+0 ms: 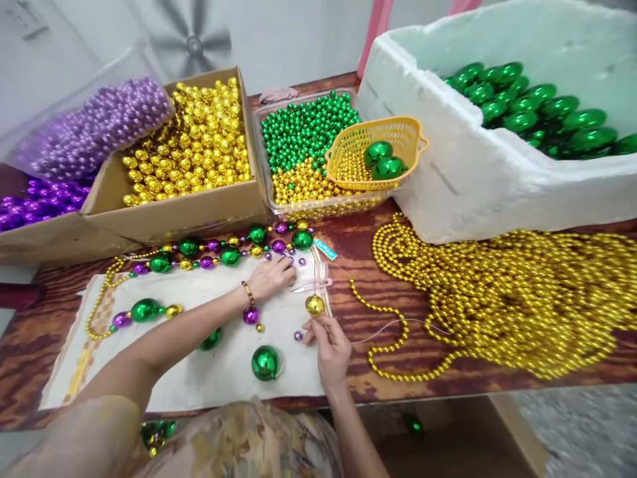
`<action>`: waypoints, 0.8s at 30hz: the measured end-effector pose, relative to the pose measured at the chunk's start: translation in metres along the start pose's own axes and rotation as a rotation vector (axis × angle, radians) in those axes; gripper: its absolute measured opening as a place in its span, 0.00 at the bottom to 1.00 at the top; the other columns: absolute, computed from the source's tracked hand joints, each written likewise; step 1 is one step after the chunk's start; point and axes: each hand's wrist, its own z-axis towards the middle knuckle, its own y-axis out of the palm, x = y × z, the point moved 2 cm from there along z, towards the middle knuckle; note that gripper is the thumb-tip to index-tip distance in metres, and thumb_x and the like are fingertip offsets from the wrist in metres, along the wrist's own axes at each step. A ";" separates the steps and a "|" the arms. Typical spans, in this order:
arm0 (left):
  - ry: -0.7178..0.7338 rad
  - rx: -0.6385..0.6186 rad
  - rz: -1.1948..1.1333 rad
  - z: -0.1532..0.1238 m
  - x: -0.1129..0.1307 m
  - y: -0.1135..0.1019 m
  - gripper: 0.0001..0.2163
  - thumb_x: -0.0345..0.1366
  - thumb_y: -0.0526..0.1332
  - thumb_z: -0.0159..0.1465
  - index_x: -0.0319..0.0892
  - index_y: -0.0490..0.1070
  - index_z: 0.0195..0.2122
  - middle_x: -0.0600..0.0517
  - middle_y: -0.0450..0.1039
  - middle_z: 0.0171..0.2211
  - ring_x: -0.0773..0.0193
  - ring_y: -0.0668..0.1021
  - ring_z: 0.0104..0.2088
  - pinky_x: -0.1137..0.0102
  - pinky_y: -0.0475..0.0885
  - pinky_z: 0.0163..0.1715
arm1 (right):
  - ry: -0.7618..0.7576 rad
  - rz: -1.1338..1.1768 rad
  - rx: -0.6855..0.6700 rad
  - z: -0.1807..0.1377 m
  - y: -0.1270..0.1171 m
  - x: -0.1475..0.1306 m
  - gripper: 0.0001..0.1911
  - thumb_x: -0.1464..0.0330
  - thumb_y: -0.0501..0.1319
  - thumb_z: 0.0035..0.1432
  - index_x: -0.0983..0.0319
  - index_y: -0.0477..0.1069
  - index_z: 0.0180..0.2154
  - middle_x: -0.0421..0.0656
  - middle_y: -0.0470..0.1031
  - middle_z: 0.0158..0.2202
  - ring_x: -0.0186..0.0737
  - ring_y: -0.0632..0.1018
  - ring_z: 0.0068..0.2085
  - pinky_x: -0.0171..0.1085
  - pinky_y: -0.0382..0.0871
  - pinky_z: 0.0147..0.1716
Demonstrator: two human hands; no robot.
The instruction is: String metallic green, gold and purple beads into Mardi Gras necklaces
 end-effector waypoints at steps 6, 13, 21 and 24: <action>-0.047 0.073 -0.016 -0.006 -0.001 -0.012 0.10 0.38 0.54 0.70 0.42 0.75 0.39 0.43 0.71 0.47 0.54 0.70 0.48 0.67 0.66 0.34 | 0.006 -0.028 -0.018 -0.008 0.001 -0.008 0.10 0.63 0.60 0.63 0.63 0.72 0.36 0.41 0.77 0.27 0.32 0.75 0.22 0.32 0.69 0.23; -0.123 0.129 -0.102 -0.022 -0.011 -0.027 0.13 0.36 0.51 0.71 0.41 0.73 0.46 0.45 0.71 0.44 0.59 0.72 0.43 0.67 0.67 0.40 | 0.033 -0.054 -0.026 -0.005 -0.001 -0.024 0.10 0.62 0.62 0.61 0.63 0.73 0.36 0.41 0.78 0.27 0.33 0.76 0.22 0.32 0.69 0.23; -0.091 -0.009 -0.003 0.008 0.003 -0.019 0.10 0.30 0.54 0.68 0.40 0.75 0.38 0.40 0.74 0.42 0.49 0.71 0.50 0.57 0.66 0.46 | 0.047 -0.090 0.014 -0.010 0.001 -0.021 0.12 0.60 0.62 0.61 0.63 0.72 0.36 0.42 0.79 0.27 0.34 0.76 0.22 0.33 0.70 0.23; -0.140 0.041 -0.169 0.008 0.001 -0.027 0.09 0.30 0.55 0.67 0.39 0.75 0.39 0.40 0.74 0.44 0.49 0.72 0.50 0.56 0.67 0.49 | 0.045 -0.093 0.014 -0.010 0.000 -0.022 0.10 0.61 0.62 0.62 0.63 0.73 0.37 0.42 0.79 0.27 0.34 0.76 0.22 0.33 0.70 0.23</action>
